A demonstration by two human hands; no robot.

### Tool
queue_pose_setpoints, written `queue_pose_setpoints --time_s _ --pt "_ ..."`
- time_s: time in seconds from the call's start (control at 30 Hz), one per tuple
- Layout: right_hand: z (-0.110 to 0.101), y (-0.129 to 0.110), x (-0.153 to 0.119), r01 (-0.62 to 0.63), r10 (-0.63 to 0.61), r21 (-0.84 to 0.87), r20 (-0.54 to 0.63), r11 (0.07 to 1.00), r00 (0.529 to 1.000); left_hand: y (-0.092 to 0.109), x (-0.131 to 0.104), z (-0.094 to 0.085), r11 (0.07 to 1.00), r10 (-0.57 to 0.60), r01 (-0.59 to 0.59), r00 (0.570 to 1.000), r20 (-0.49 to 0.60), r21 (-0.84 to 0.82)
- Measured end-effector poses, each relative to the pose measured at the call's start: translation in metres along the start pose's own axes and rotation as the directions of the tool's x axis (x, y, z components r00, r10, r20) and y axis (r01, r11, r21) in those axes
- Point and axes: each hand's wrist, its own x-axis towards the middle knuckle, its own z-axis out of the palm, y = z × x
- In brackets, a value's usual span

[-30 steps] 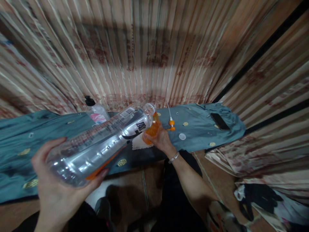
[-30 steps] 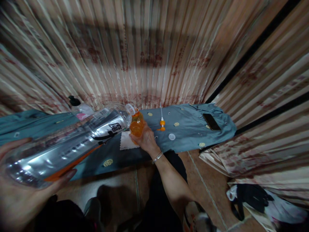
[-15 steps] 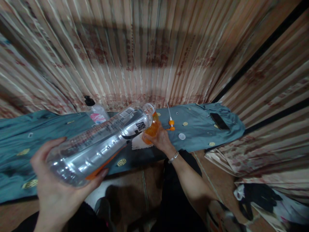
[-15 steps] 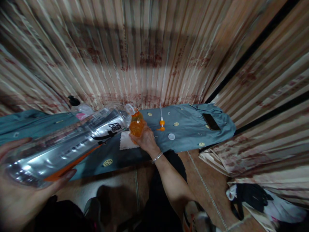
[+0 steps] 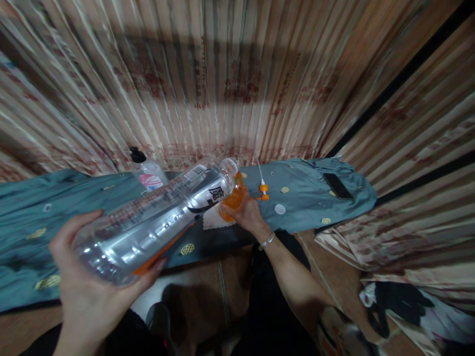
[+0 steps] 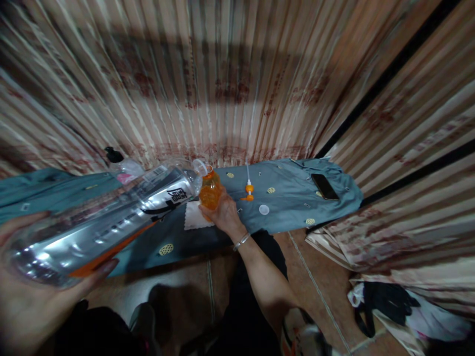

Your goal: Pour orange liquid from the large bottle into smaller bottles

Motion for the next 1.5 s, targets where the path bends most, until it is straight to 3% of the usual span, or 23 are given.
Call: queue_pose_setpoints --time_s 0.83,1.17,1.5 --pt "0.0007 0.0013 -0.0004 -0.015 0.014 0.012 0.003 1.000 1.000 0.0033 0.0015 0.0019 1.000 0.006 -0.006 1.000 -0.005 0.009" --pt "0.0002 0.0007 0.0002 -0.008 0.007 0.019 0.018 1.000 1.000 0.0050 0.0011 0.0006 0.997 -0.075 0.075 0.997 -0.010 0.006" --pt "0.0008 0.0016 0.0000 -0.001 0.001 0.015 0.022 1.000 1.000 0.0013 -0.0018 -0.0010 0.998 -0.059 0.059 0.998 -0.010 0.010"
